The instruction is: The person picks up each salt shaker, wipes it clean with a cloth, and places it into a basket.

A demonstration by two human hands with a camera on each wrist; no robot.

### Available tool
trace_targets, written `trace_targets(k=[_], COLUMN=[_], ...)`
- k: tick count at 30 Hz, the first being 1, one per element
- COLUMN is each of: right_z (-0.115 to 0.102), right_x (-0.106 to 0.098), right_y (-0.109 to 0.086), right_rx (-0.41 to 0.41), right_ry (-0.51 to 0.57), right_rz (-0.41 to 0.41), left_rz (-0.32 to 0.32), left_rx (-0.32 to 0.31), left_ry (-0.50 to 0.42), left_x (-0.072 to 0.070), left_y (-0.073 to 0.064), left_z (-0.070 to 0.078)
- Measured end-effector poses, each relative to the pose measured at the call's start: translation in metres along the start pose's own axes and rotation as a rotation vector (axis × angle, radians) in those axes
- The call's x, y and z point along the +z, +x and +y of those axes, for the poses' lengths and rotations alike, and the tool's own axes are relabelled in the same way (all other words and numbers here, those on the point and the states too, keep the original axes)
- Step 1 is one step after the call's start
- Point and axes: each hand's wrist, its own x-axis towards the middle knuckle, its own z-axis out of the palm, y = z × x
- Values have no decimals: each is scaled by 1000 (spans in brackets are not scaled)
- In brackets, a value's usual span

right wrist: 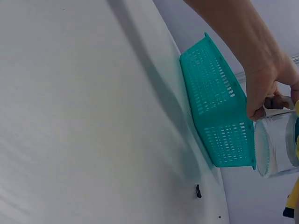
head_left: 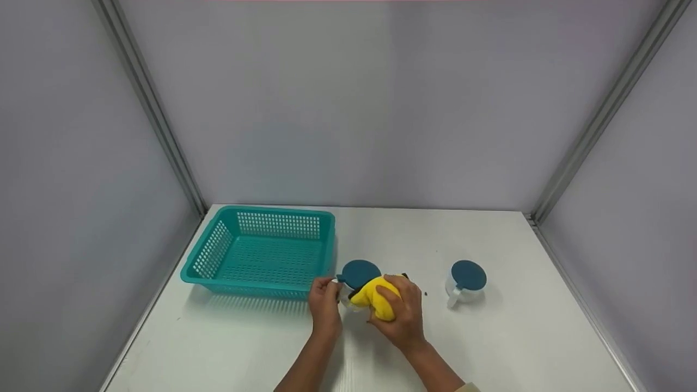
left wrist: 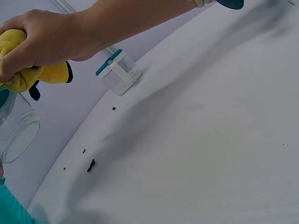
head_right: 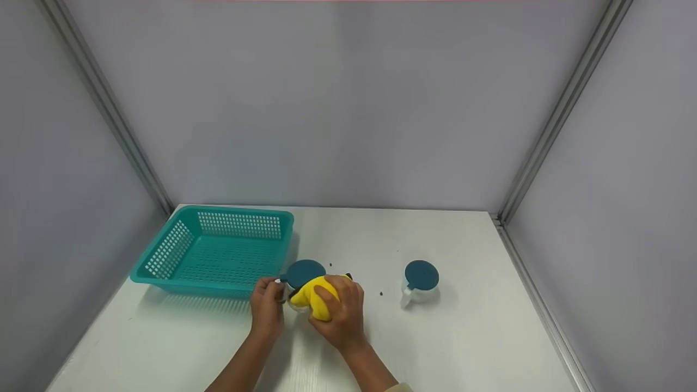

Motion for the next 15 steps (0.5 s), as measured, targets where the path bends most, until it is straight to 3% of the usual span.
trace_targets(k=[5,15], right_z=[2,-3], right_x=[1,0], right_y=[-3,0], right_rx=[241,860], right_ry=[107,427], right_rz=[-8,-25], left_rz=[-17,-59], left_rx=[-26,-49], left_ry=[-50,-144], left_x=[1,2], left_y=[0,0], left_z=[1,3])
